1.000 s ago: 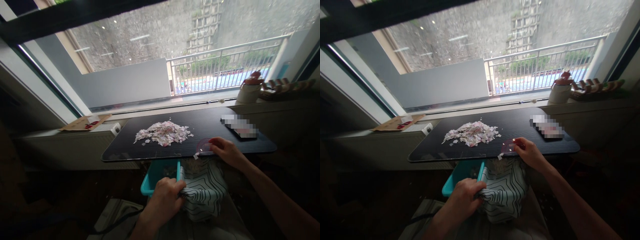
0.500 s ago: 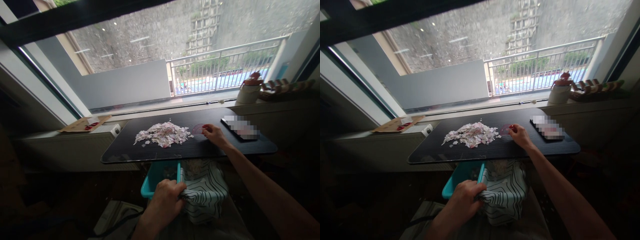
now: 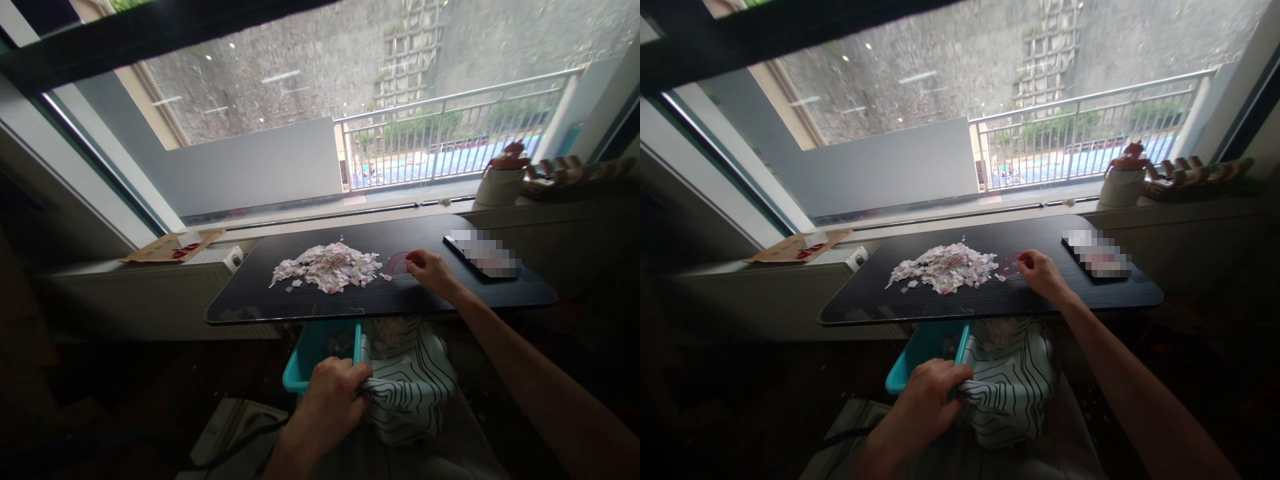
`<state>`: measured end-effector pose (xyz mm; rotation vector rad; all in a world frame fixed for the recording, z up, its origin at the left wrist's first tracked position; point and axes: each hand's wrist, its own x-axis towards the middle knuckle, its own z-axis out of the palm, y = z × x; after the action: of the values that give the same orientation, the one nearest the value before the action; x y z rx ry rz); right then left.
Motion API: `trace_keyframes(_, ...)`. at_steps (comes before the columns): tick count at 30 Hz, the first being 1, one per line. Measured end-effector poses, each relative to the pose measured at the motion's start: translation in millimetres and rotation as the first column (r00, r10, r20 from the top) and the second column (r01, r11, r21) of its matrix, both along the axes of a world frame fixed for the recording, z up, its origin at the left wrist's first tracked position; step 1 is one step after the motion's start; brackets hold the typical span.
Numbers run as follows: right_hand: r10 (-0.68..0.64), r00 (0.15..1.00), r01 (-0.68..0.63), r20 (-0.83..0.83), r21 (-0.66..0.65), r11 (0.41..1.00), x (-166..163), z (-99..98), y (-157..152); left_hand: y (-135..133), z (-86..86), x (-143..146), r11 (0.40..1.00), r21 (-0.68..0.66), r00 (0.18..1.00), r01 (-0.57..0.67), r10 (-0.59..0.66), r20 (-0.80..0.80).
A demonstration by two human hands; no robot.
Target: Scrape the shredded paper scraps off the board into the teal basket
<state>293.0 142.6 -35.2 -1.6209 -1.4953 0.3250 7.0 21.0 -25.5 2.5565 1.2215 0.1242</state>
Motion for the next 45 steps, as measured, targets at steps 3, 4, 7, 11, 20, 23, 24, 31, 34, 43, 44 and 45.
trace_keyframes(3,0.039,0.999,-0.039,-0.006,-0.018,0.999,6,-1.3,-8,1,-0.5,1,1.000,0.007,1.000,0.012,-0.012,0.012)
trace_keyframes(4,0.056,0.998,-0.057,-0.019,-0.018,0.998,8,-0.7,-10,1,-0.6,1,1.000,0.013,1.000,0.022,-0.022,0.012)
trace_keyframes(7,0.064,0.997,-0.064,-0.040,0.009,0.998,6,3.2,-8,3,-1.0,2,0.999,0.032,0.999,0.033,-0.034,0.013)
trace_keyframes(11,0.055,0.998,-0.055,-0.027,0.009,0.998,-5,6.2,9,2,-1.7,-1,1.000,0.022,1.000,0.018,-0.019,0.014)
trace_keyframes(20,0.175,0.973,-0.191,-0.153,-0.100,0.976,10,3.1,-27,3,0.3,2,0.998,0.039,0.999,0.039,-0.039,0.013)
trace_keyframes(23,0.130,0.976,-0.139,-0.173,-0.041,0.989,13,3.8,-39,3,0.2,2,0.998,0.044,0.999,0.037,-0.037,0.015)
trace_keyframes(24,0.112,0.978,-0.121,-0.174,-0.038,0.992,13,4.1,-42,3,0.0,1,0.998,0.045,0.999,0.037,-0.038,0.014)
trace_keyframes(31,0.224,0.948,-0.248,-0.227,-0.082,0.965,-1,7.2,-62,4,-2.3,1,0.996,0.065,0.998,0.060,-0.060,0.000)
trace_keyframes(34,0.194,0.939,-0.224,-0.284,-0.077,0.972,-6,5.8,-61,5,-1.5,1,0.996,0.062,0.998,0.061,-0.061,-0.001)
trace_keyframes(43,0.213,0.932,-0.247,-0.292,-0.084,0.965,-10,12.0,-66,5,2.3,5,0.995,0.053,0.997,0.083,-0.083,-0.010)
trace_keyframes(44,0.199,0.933,-0.233,-0.299,-0.080,0.969,-10,12.6,-66,6,2.2,5,0.995,0.055,0.997,0.083,-0.082,-0.012)
trace_keyframes(45,0.193,0.933,-0.227,-0.303,-0.081,0.970,-10,12.8,-65,6,2.2,5,0.995,0.056,0.997,0.082,-0.081,-0.013)
